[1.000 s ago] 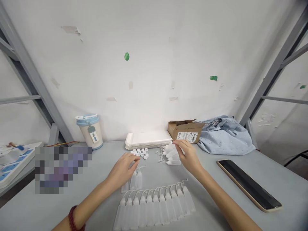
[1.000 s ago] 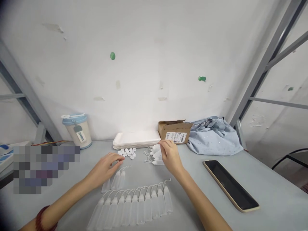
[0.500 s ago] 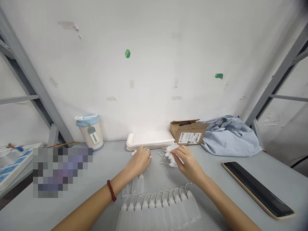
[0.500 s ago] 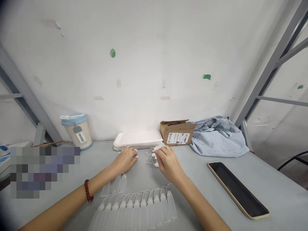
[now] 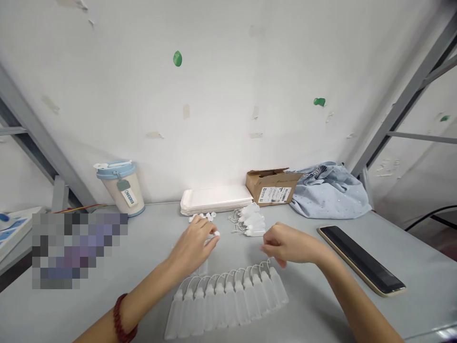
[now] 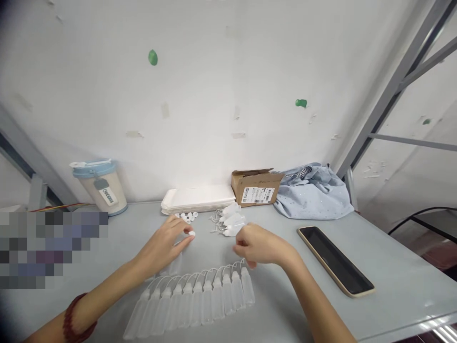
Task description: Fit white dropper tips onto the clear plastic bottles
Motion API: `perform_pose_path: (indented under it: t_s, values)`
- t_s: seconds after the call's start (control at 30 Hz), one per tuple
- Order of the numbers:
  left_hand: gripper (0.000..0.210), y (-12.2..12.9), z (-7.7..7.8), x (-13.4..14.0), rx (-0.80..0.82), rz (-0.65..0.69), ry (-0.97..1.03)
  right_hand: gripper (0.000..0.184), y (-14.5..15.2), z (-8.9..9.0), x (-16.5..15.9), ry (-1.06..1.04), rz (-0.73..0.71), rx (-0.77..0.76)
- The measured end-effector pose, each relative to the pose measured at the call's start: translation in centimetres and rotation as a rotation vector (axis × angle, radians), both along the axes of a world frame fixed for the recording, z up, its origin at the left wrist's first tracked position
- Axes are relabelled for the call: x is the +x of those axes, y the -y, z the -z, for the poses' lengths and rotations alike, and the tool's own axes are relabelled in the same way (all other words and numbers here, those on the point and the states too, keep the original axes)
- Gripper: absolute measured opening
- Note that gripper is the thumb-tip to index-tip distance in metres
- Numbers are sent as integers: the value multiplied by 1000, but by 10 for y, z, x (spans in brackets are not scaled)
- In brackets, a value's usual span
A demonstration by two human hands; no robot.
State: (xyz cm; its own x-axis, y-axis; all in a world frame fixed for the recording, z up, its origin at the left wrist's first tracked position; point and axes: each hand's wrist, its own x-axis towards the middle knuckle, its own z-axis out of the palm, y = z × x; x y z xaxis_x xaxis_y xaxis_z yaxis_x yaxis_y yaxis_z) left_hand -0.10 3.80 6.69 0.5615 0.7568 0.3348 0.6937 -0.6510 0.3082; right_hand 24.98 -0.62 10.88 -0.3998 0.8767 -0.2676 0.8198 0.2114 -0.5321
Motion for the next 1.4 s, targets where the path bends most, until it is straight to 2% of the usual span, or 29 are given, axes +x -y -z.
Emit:
perform_pose_path:
  t_s: [0.07, 0.17, 0.23, 0.33, 0.47, 0.6, 0.67, 0.77, 0.83, 0.87, 1.0, 1.1, 1.23, 1.4]
  values:
    - [11, 7, 5, -13, 93, -36, 152, 29, 6, -6, 4, 43, -25, -184]
    - [11, 12, 13, -26, 180, -123, 277, 26, 8, -8, 6, 102, -64, -393]
    - [10, 13, 16, -29, 209, -139, 306, 24, 6, -4, 3, 143, -61, -466]
    - [10, 15, 16, -26, 211, -119, 308, 23, 1, 3, 0, 226, -11, -486]
    - [8, 20, 17, -21, 228, -69, 304, 25, -3, 11, 2, 282, 68, -425]
    - [6, 23, 15, -20, 292, -45, 330, 23, -6, 10, 12, 257, 117, -329]
    - [7, 25, 13, -19, 295, -41, 340, 24, -10, 7, 15, 221, 156, -168]
    - [6, 28, 11, -18, 250, -46, 362, 24, -16, 6, 9, 109, 229, 184]
    - [7, 30, 10, -18, 171, -62, 379, 23, -19, 12, -3, -63, 238, 422]
    - [8, 31, 10, -17, 118, -74, 385, 22, -20, 17, -11, -112, 221, 456]
    - [13, 31, 9, -15, -103, -102, 383, 18, -17, 43, -42, -259, -12, 406]
    - [13, 29, 10, -14, -195, -88, 346, 15, -14, 55, -55, -265, -87, 373]
    - [13, 28, 13, -11, -231, -92, 343, 11, -13, 57, -60, -265, -100, 371]
    - [14, 29, 13, -4, -176, -99, 393, 7, -13, 54, -63, -241, -117, 392]
